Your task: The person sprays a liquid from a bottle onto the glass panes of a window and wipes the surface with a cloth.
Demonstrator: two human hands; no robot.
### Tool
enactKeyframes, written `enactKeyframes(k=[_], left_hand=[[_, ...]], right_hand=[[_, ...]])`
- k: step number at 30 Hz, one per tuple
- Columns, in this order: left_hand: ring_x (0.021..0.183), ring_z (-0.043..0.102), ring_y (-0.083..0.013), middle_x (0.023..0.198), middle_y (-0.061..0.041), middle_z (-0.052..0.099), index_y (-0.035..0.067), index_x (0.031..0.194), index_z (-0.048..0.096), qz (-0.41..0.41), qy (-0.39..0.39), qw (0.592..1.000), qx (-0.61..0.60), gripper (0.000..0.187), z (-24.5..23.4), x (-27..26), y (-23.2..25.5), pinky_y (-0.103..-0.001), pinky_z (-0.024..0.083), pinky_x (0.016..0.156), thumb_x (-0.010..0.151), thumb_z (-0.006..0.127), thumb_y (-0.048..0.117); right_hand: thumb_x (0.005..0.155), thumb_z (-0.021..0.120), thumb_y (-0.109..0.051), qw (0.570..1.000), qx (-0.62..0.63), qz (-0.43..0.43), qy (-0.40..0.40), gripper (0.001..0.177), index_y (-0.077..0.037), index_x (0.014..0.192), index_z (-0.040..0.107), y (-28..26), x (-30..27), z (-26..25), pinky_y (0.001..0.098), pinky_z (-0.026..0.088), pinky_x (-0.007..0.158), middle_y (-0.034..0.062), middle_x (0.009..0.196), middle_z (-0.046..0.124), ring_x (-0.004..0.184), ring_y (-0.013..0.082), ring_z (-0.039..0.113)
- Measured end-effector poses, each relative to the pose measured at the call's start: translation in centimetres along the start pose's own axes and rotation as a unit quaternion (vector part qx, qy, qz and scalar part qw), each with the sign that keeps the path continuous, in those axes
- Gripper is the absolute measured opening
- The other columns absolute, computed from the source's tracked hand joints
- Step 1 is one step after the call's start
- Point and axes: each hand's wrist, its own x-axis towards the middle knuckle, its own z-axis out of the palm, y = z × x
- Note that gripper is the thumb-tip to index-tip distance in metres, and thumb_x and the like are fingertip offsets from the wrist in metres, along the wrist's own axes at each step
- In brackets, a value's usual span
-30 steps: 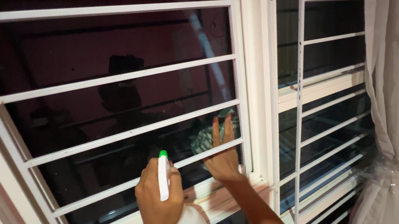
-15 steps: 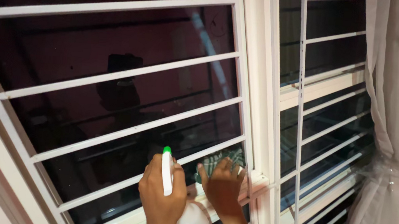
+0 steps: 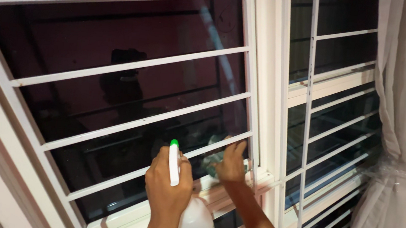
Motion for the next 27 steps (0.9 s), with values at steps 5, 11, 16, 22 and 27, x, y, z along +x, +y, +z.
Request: enactKeyframes(k=[5,11,16,22,27], left_hand=[[0.065,0.066,-0.0358,0.072,-0.018,0.066,0.000,0.083,0.060,-0.007,-0.013,1.000,0.002,0.011,-0.1,-0.1,-0.1,-0.045,0.051,0.060,0.083,0.061,0.011],[0.067,0.065,-0.0374,0.072,-0.018,0.065,0.001,0.082,0.059,0.041,0.004,0.999,-0.006,0.009,0.1,0.2,-0.4,-0.045,0.051,0.061,0.082,0.061,0.009],[0.066,0.065,-0.0357,0.071,-0.017,0.065,0.001,0.082,0.059,0.027,-0.006,1.000,-0.003,0.008,0.2,0.1,-0.7,-0.045,0.051,0.060,0.081,0.062,0.009],[0.064,0.065,-0.0339,0.070,-0.016,0.065,0.001,0.083,0.060,0.010,-0.014,1.000,-0.006,0.009,0.1,0.2,-0.5,-0.044,0.050,0.059,0.080,0.062,0.009],[0.066,0.065,-0.0347,0.071,-0.016,0.064,0.001,0.082,0.059,0.030,-0.004,1.000,0.003,0.009,0.1,0.2,-0.4,-0.044,0.050,0.060,0.082,0.062,0.009]], right_hand=[[0.069,0.084,-0.003,0.987,0.006,-0.099,0.130,0.060,0.001,0.123,0.057,-0.1,1.4,0.6,0.0498,0.048,0.092,0.0234,0.119,0.057,0.106,0.0440,0.057],[0.056,0.085,-0.021,0.963,-0.043,-0.263,0.048,0.047,-0.006,0.098,0.073,1.0,-2.1,-2.0,0.0571,0.047,0.092,0.0155,0.101,0.061,0.100,0.0412,0.058],[0.069,0.077,-0.010,0.996,0.014,0.083,-0.010,0.051,-0.006,0.118,0.063,1.4,-2.8,-1.6,0.0478,0.054,0.082,0.0144,0.122,0.056,0.101,0.0372,0.062],[0.059,0.088,-0.026,0.955,-0.056,-0.278,-0.082,0.039,-0.015,0.096,0.079,1.5,-2.7,-2.8,0.0526,0.048,0.074,0.0085,0.098,0.065,0.091,0.0343,0.061],[0.076,0.081,-0.019,0.956,-0.123,-0.246,-0.107,0.012,-0.019,0.088,0.083,-0.3,-3.0,-2.5,0.0509,0.049,0.072,0.0120,0.101,0.062,0.091,0.0298,0.059]])
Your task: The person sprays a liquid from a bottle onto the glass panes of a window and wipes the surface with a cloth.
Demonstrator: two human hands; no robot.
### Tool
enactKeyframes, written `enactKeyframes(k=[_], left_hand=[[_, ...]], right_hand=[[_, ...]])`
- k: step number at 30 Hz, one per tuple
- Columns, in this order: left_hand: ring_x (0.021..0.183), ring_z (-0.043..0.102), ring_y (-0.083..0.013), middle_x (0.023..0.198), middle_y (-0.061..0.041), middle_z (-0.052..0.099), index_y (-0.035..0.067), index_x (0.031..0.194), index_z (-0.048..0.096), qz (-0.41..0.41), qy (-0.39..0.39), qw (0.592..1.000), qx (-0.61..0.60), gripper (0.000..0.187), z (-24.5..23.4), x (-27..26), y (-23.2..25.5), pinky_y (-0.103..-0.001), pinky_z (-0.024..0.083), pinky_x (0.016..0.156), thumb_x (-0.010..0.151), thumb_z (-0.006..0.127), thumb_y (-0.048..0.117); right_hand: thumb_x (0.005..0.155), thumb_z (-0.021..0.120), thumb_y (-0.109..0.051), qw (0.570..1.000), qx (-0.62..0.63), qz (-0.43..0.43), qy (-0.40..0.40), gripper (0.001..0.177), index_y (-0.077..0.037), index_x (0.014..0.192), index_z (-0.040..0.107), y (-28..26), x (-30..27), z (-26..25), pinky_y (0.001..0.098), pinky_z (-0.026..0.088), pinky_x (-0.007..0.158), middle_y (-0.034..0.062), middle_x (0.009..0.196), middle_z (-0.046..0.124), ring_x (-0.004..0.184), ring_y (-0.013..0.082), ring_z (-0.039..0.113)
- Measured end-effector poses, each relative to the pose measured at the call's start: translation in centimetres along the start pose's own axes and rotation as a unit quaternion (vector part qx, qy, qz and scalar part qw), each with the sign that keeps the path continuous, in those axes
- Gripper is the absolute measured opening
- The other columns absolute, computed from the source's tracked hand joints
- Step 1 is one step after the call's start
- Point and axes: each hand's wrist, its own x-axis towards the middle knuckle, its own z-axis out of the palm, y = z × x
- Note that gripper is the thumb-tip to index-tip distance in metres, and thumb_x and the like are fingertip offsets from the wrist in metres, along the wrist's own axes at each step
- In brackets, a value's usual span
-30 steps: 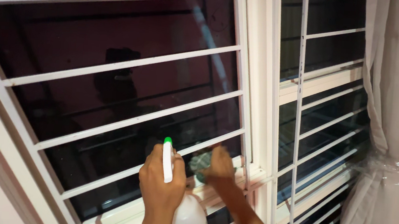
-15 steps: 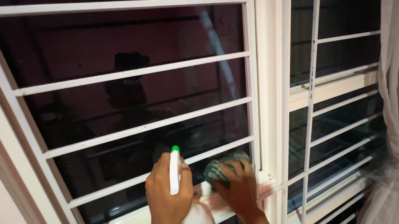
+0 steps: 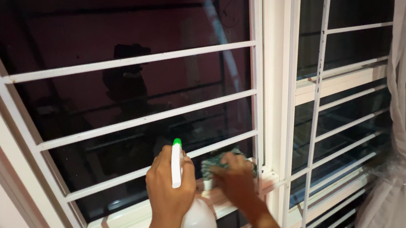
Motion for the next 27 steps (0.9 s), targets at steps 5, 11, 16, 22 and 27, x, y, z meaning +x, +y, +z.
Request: enactKeyframes(k=[5,11,16,22,27], left_hand=[[0.065,0.065,-0.0353,0.070,-0.017,0.065,0.001,0.083,0.060,-0.011,-0.019,1.000,-0.014,0.009,-0.5,0.1,0.0,-0.045,0.051,0.060,0.082,0.063,0.010],[0.087,0.065,-0.0424,0.097,-0.025,0.065,-0.002,0.098,0.062,0.111,0.036,0.992,0.056,0.020,-1.1,-1.6,0.6,-0.047,0.053,0.072,0.082,0.063,0.010],[0.088,0.066,-0.0393,0.096,-0.022,0.064,-0.002,0.102,0.066,0.072,-0.020,0.995,0.073,0.028,0.4,-6.0,-1.0,-0.044,0.055,0.074,0.081,0.061,0.015],[0.082,0.064,-0.0373,0.089,-0.019,0.064,-0.002,0.097,0.068,0.005,-0.051,0.996,0.079,0.029,0.8,-6.4,-3.3,-0.044,0.053,0.074,0.074,0.062,0.015],[0.103,0.060,-0.0409,0.108,-0.025,0.061,-0.003,0.102,0.070,0.029,-0.005,0.987,0.159,0.036,-0.3,-5.3,-2.5,-0.047,0.054,0.078,0.073,0.064,0.018]], right_hand=[[0.078,0.081,-0.018,0.999,0.054,-0.002,0.007,0.008,-0.011,0.080,0.081,-0.2,-0.2,0.5,0.0492,0.048,0.068,0.0141,0.099,0.060,0.089,0.0324,0.061],[0.087,0.073,-0.009,0.979,0.007,0.109,0.170,0.017,-0.005,0.103,0.071,2.2,-0.5,2.5,0.0462,0.052,0.075,0.0193,0.099,0.056,0.086,0.0363,0.059],[0.076,0.077,-0.009,0.966,0.112,0.022,0.233,0.041,0.003,0.114,0.068,0.1,1.2,3.2,0.0494,0.051,0.080,0.0327,0.116,0.055,0.100,0.0486,0.058],[0.097,0.072,-0.005,0.979,-0.106,-0.059,0.162,0.020,-0.004,0.114,0.061,3.5,1.5,3.2,0.0473,0.051,0.099,0.0105,0.153,0.061,0.123,0.0397,0.059],[0.080,0.075,-0.016,0.989,0.034,-0.052,0.135,0.055,-0.009,0.134,0.067,1.1,1.8,3.1,0.0634,0.033,0.111,0.0229,0.147,0.050,0.137,0.0514,0.045]])
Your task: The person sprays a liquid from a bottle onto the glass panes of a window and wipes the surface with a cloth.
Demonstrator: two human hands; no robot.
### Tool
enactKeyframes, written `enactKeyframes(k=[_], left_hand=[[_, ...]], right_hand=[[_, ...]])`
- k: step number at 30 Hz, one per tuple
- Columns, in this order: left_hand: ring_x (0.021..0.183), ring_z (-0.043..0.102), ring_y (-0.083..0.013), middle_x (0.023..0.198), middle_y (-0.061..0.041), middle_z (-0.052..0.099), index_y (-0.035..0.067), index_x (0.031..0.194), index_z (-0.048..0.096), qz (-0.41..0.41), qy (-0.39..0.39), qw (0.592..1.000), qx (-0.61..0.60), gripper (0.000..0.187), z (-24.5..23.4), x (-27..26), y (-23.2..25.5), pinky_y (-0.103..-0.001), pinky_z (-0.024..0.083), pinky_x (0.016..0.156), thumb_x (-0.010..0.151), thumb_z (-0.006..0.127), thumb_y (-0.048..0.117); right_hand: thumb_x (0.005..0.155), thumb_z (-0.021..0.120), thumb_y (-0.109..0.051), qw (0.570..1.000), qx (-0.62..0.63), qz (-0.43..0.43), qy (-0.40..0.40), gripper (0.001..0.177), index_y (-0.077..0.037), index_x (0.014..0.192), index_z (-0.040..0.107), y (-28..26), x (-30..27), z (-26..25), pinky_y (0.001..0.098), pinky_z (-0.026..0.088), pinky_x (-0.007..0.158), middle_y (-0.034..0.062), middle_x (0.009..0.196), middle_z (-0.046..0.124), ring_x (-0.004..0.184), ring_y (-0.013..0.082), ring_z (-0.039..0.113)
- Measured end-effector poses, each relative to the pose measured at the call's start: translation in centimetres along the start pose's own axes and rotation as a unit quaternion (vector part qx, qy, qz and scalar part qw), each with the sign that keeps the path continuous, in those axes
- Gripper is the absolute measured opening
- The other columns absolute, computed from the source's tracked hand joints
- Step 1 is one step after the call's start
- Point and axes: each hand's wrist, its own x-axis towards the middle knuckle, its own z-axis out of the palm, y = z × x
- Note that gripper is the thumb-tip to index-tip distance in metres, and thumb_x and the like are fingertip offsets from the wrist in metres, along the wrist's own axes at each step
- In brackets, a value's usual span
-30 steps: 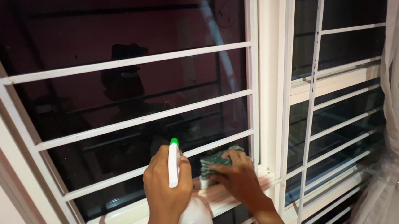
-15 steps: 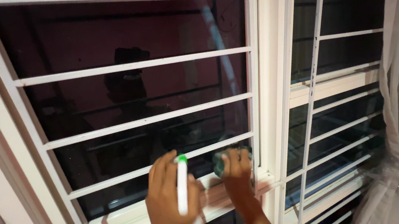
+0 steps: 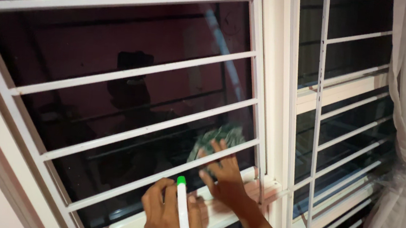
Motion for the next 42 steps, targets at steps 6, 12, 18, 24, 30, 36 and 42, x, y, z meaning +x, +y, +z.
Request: enactKeyframes(k=[6,12,18,24,30,36,42], left_hand=[[0.135,0.046,-0.0517,0.137,-0.030,0.055,-0.002,0.098,0.068,0.051,0.021,0.998,0.041,0.030,0.0,0.9,-0.4,-0.054,0.046,0.101,0.077,0.062,0.019],[0.136,0.046,-0.0491,0.134,-0.027,0.057,-0.004,0.104,0.067,0.023,-0.002,1.000,-0.008,0.036,0.9,0.9,-1.0,-0.053,0.045,0.103,0.078,0.062,0.020],[0.136,0.041,-0.0498,0.135,-0.029,0.053,-0.004,0.102,0.067,-0.008,-0.040,0.998,0.044,0.037,1.5,0.8,-0.8,-0.056,0.042,0.104,0.074,0.063,0.020],[0.139,0.036,-0.0576,0.134,-0.036,0.050,-0.012,0.111,0.064,0.025,-0.088,0.994,0.052,0.048,1.4,1.4,-2.0,-0.064,0.037,0.108,0.075,0.062,0.019],[0.131,0.043,-0.0558,0.125,-0.035,0.054,-0.011,0.104,0.064,0.076,-0.056,0.995,0.037,0.038,2.0,0.8,-3.1,-0.062,0.038,0.105,0.082,0.059,0.019],[0.126,0.055,-0.0442,0.113,-0.027,0.060,-0.009,0.107,0.064,0.172,-0.002,0.985,0.028,0.036,1.9,1.6,-3.7,-0.060,0.043,0.112,0.086,0.057,0.019],[0.122,0.054,-0.0468,0.116,-0.026,0.063,-0.005,0.106,0.068,-0.002,-0.046,0.998,0.043,0.040,0.9,1.9,-1.6,-0.053,0.044,0.100,0.075,0.064,0.019]], right_hand=[[0.089,0.077,-0.023,0.998,-0.009,0.054,0.032,0.059,-0.011,0.144,0.060,0.5,3.8,-0.1,0.0675,0.021,0.115,0.0311,0.158,0.037,0.147,0.0563,0.028],[0.082,0.079,-0.034,0.995,-0.006,-0.048,-0.084,0.053,-0.028,0.134,0.068,0.7,2.7,-1.5,0.0657,0.020,0.118,0.0182,0.157,0.036,0.146,0.0392,0.032],[0.086,0.078,-0.036,0.991,-0.108,0.031,0.075,0.051,-0.020,0.134,0.070,0.9,5.3,0.3,0.0584,0.035,0.102,0.0221,0.135,0.050,0.126,0.0400,0.048],[0.087,0.073,-0.047,0.992,-0.034,-0.120,0.036,0.053,-0.024,0.135,0.070,2.7,3.8,0.9,0.0538,0.037,0.096,0.0200,0.121,0.055,0.116,0.0337,0.048],[0.087,0.073,-0.048,0.990,-0.107,0.032,0.083,0.052,-0.026,0.134,0.070,1.3,9.1,2.7,0.0555,0.031,0.089,0.0173,0.119,0.055,0.111,0.0335,0.047],[0.067,0.075,-0.054,0.981,-0.052,-0.169,-0.075,0.060,-0.033,0.123,0.071,3.1,6.1,1.7,0.0600,0.032,0.080,0.0168,0.114,0.056,0.105,0.0337,0.048],[0.090,0.079,-0.047,0.988,-0.144,-0.014,0.054,0.056,-0.026,0.140,0.067,4.1,8.1,3.3,0.0548,0.036,0.089,0.0148,0.119,0.057,0.112,0.0346,0.049]])
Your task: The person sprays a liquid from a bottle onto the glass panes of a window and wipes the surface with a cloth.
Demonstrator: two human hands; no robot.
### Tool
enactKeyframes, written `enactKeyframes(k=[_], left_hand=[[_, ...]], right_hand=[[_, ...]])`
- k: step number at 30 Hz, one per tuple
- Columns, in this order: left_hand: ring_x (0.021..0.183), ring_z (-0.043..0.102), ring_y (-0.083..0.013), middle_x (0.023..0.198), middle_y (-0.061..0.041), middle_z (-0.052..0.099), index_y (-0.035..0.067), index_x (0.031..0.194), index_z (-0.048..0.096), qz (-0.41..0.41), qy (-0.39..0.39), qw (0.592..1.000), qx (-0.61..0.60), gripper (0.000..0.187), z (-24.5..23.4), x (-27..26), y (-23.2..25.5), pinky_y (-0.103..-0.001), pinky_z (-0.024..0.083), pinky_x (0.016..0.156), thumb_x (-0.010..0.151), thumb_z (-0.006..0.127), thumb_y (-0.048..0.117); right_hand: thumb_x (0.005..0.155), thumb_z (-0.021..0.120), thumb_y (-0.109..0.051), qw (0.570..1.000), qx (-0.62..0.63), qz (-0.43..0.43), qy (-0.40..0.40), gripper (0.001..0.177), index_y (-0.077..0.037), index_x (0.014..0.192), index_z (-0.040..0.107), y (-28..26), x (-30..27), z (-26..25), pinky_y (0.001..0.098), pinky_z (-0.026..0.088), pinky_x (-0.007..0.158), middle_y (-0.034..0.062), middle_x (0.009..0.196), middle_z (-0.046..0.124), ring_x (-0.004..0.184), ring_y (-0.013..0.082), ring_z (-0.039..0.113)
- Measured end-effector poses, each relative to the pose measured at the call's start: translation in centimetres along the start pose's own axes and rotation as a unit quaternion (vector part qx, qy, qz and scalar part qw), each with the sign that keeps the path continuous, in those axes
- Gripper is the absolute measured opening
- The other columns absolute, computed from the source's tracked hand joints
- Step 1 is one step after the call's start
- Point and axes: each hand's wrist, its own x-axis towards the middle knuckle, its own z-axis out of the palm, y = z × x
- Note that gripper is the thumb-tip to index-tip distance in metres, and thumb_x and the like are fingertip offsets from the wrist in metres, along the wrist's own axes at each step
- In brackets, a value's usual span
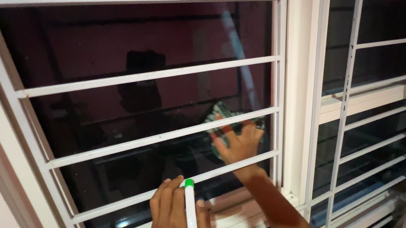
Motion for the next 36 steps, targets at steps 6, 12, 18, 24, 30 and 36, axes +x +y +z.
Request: enactKeyframes(k=[6,12,18,24,30,36], left_hand=[[0.113,0.059,-0.0396,0.114,-0.020,0.066,-0.002,0.110,0.069,0.027,0.064,0.996,-0.059,0.043,-0.2,0.3,0.0,-0.049,0.048,0.099,0.072,0.064,0.018],[0.102,0.061,-0.0383,0.106,-0.020,0.066,-0.003,0.105,0.070,0.006,0.030,0.999,-0.045,0.043,-0.1,1.0,-0.1,-0.049,0.048,0.090,0.067,0.065,0.017],[0.100,0.058,-0.0370,0.106,-0.018,0.065,-0.002,0.107,0.068,0.050,0.095,0.992,-0.058,0.040,-0.8,1.0,0.9,-0.048,0.048,0.091,0.072,0.063,0.018],[0.100,0.058,-0.0351,0.105,-0.013,0.064,0.002,0.100,0.067,-0.028,0.072,0.994,-0.072,0.030,-2.1,1.1,2.7,-0.043,0.053,0.076,0.076,0.066,0.020],[0.105,0.058,-0.0347,0.108,-0.014,0.064,0.000,0.099,0.065,-0.039,0.035,0.997,-0.060,0.031,-3.2,1.3,3.1,-0.046,0.055,0.070,0.077,0.066,0.022],[0.090,0.065,-0.0391,0.090,-0.018,0.070,0.002,0.089,0.065,0.013,-0.016,0.994,-0.109,0.020,-3.0,3.1,3.6,-0.052,0.054,0.073,0.083,0.064,0.022]], right_hand=[[0.080,0.078,-0.041,0.975,0.119,-0.184,-0.020,0.046,-0.032,0.124,0.068,-0.8,-3.0,-2.5,0.0563,0.037,0.075,0.0155,0.114,0.058,0.101,0.0317,0.050],[0.090,0.077,-0.038,0.991,0.061,0.112,0.030,0.053,-0.019,0.138,0.064,-0.5,-1.2,-0.2,0.0587,0.040,0.091,0.0220,0.132,0.051,0.116,0.0383,0.049],[0.076,0.074,-0.041,0.981,0.137,-0.101,-0.095,0.056,-0.022,0.128,0.067,-0.1,-4.2,-3.6,0.0607,0.039,0.093,0.0231,0.125,0.052,0.113,0.0421,0.052],[0.095,0.067,-0.039,0.985,0.056,0.162,-0.007,0.058,-0.012,0.145,0.055,-0.4,-0.5,-2.8,0.0590,0.037,0.099,0.0277,0.133,0.049,0.119,0.0458,0.049],[0.087,0.070,-0.041,0.984,0.115,-0.065,-0.123,0.053,-0.023,0.136,0.058,-3.7,-2.0,-7.0,0.0585,0.034,0.105,0.0218,0.131,0.053,0.123,0.0418,0.049],[0.093,0.064,-0.036,0.986,0.084,0.138,-0.038,0.066,-0.011,0.152,0.047,-2.1,-2.1,-5.8,0.0590,0.032,0.112,0.0277,0.149,0.043,0.141,0.0475,0.037]])
